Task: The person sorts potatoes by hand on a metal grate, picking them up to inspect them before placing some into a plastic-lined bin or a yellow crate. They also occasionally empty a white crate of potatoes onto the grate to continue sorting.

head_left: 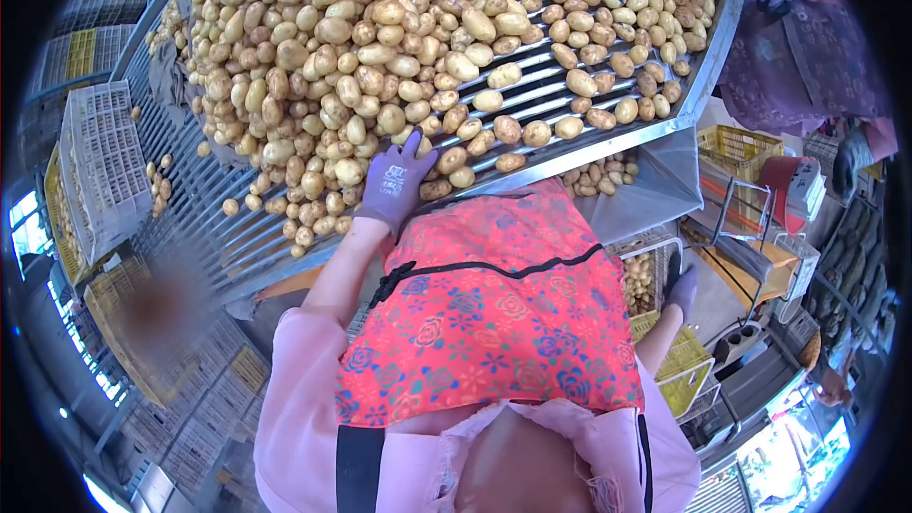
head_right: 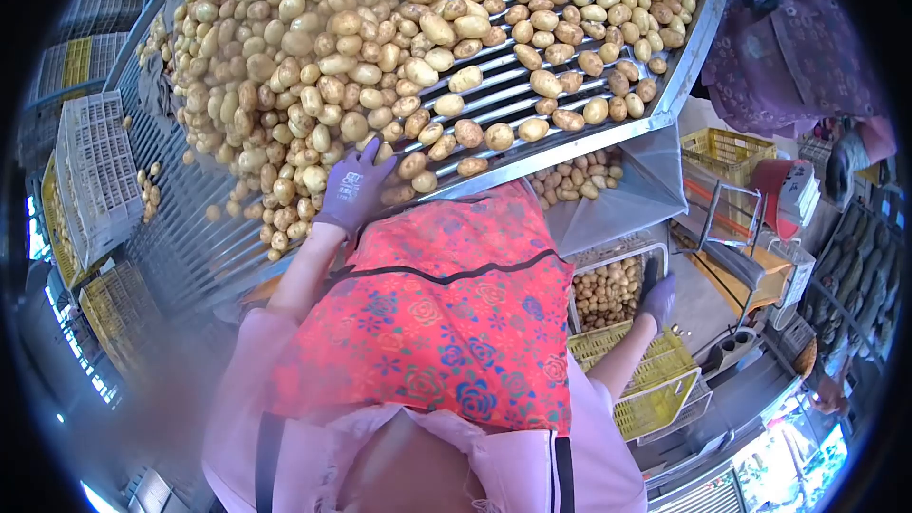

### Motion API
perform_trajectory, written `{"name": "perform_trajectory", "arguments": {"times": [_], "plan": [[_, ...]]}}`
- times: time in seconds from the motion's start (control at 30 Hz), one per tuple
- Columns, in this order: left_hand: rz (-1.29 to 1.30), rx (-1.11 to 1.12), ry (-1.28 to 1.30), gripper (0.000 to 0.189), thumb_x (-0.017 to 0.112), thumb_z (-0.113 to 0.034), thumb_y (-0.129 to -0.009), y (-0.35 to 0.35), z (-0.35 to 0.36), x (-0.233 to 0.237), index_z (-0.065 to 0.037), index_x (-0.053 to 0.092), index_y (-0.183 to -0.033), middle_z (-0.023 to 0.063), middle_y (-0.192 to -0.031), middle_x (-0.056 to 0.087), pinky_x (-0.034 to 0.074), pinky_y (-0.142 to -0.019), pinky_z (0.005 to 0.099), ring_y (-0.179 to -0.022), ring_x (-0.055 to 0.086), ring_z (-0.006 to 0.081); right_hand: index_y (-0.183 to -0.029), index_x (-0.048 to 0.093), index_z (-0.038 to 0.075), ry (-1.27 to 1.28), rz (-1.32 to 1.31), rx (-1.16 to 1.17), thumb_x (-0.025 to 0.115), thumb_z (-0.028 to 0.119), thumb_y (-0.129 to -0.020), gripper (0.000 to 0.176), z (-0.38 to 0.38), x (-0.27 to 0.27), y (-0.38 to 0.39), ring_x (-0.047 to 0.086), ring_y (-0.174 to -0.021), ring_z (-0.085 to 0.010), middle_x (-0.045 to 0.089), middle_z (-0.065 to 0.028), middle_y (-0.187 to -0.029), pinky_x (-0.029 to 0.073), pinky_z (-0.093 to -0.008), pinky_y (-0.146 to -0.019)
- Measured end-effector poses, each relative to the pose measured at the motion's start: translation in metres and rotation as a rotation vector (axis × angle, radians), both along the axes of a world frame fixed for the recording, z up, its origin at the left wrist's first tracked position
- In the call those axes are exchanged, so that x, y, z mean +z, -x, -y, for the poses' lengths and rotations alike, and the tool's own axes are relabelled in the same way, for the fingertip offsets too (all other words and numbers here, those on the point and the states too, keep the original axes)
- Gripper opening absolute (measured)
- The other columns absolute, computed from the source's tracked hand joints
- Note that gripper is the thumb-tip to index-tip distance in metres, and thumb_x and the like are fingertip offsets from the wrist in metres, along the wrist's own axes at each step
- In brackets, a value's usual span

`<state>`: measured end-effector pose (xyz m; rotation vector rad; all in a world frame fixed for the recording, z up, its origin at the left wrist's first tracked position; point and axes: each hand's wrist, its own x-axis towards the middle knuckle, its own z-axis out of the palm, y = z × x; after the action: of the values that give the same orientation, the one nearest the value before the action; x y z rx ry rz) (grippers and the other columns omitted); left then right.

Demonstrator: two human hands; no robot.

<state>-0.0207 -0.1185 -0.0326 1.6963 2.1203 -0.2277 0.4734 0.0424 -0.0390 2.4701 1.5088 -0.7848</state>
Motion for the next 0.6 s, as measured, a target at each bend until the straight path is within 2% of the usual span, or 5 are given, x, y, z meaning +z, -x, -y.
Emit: {"name": "perform_trajectory", "arguments": {"times": [0.07,0.13,0.27,0.47,0.6], "plan": [[0.072,0.040,0.074,0.048,0.059,-0.011,-0.076,-0.003,0.005,0.010,-0.021,0.057,-0.124,0.0199,-0.136,0.044,0.049,-0.086,0.0429,-0.108,0.057,0.0333,-0.130,0.047,0.002,-0.190,-0.718,-0.311,0.050,0.021,-0.094,0.041,-0.025,-0.004,0.059,0.061,-0.093,-0.0148,0.061,-0.0083,-0.107,0.048,-0.0310,-0.071],[0.167,0.101,0.212,0.049,0.061,-0.015,-0.078,0.003,0.002,0.018,-0.021,0.055,-0.126,0.0195,-0.136,0.044,0.048,-0.091,0.0413,-0.113,0.055,0.0349,-0.129,0.049,0.001,-0.296,-0.432,0.610,0.061,0.023,-0.089,0.047,-0.036,0.012,0.160,0.060,-0.104,-0.0263,0.059,-0.0147,-0.116,0.048,-0.0357,-0.082],[0.255,0.165,0.084,0.052,0.058,-0.018,-0.082,0.018,0.017,0.004,-0.018,0.048,-0.134,0.0199,-0.130,0.050,0.047,-0.091,0.0417,-0.108,0.057,0.0362,-0.120,0.052,0.002,-0.467,-0.764,1.349,0.062,0.025,-0.086,0.042,-0.028,-0.028,0.319,0.060,-0.100,-0.0343,0.060,-0.0207,-0.110,0.047,-0.0428,-0.085],[0.313,0.439,-0.199,0.049,0.058,-0.025,-0.086,0.015,0.008,0.001,-0.008,0.048,-0.130,0.0189,-0.118,0.058,0.048,-0.085,0.0424,-0.101,0.059,0.0365,-0.102,0.060,0.001,0.053,-0.212,1.547,0.054,0.019,-0.085,0.026,-0.001,-0.037,0.403,0.066,-0.086,-0.0341,0.066,-0.0206,-0.093,0.053,-0.0427,-0.073],[0.066,0.283,-0.290,0.039,0.058,-0.020,-0.087,0.008,-0.045,0.007,-0.007,0.052,-0.123,0.0193,-0.113,0.057,0.050,-0.075,0.0427,-0.091,0.062,0.0339,-0.112,0.058,0.005,0.075,-0.572,1.436,0.068,0.044,-0.078,0.053,-0.043,-0.033,0.376,0.065,-0.090,-0.0327,0.065,-0.0181,-0.099,0.050,-0.0459,-0.077]]}}
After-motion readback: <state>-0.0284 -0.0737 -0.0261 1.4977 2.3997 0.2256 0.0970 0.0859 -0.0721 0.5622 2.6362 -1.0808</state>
